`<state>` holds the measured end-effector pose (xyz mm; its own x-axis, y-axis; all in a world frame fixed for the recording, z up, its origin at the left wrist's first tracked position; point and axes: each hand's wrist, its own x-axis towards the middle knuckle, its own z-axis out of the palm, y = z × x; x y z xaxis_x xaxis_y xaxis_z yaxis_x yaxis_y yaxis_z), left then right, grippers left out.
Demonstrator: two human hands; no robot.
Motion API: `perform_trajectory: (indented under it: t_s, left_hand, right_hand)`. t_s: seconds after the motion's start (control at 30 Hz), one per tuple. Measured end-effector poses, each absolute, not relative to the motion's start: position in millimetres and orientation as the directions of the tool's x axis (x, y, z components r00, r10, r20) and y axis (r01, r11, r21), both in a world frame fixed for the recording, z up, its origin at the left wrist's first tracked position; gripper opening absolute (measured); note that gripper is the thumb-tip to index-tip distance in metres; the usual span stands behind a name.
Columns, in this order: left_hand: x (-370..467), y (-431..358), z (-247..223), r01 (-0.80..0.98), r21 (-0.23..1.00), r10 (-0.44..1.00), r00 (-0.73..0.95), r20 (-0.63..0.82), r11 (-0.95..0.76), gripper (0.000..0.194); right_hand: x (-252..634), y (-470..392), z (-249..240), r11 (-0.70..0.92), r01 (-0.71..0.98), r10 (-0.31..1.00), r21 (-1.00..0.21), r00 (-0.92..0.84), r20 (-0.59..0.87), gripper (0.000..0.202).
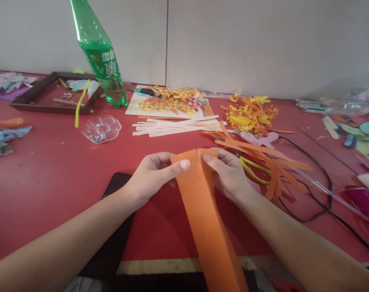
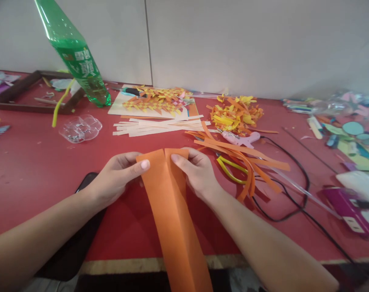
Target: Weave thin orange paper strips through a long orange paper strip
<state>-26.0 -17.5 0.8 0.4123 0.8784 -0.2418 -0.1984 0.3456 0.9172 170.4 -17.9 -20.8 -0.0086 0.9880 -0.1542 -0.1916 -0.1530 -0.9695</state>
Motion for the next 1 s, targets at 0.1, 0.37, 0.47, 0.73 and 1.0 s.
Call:
perform_trajectory:
  t_s: [0.1,0.37,0.47,0.73,1.0]
  left_hand:
    - [-25.7,-17.3,1.0,-0.139,0.931,0.875,0.411,-0.255,0.337,0.027]
    - [-24.1,-13.6,-0.9,-0.179,0.926,0.918,0.287,-0.273,0.331,0.025]
    - [-24.6,-13.7,-1.7,-0.193,0.921,0.918,0.282,-0.279,0.339,0.025]
    - [-25.9,-12.4,-4.5,-0.210,0.918,0.927,0.248,-0.282,0.336,0.025]
    - [-25.6,-18.1,2.1,-0.156,0.944,0.873,0.447,-0.195,0.290,0.023]
  right_hand:
    - [168.9,-17.8,-19.1,-0.187,-0.245,0.982,-0.951,-0.024,-0.187,0.028]
    - [166.5,-20.0,-18.3,-0.181,-0.247,0.983,-0.952,-0.073,-0.168,0.028]
    - [166.4,-19.0,-18.6,-0.168,-0.227,0.985,-0.959,-0.067,-0.156,0.028]
    - [167.0,-17.3,-21.8,-0.112,-0.255,0.994,-0.961,-0.023,-0.109,0.022]
    - [165.5,-17.2,-21.9,-0.176,-0.336,0.984,-0.925,-0.034,-0.174,0.024]
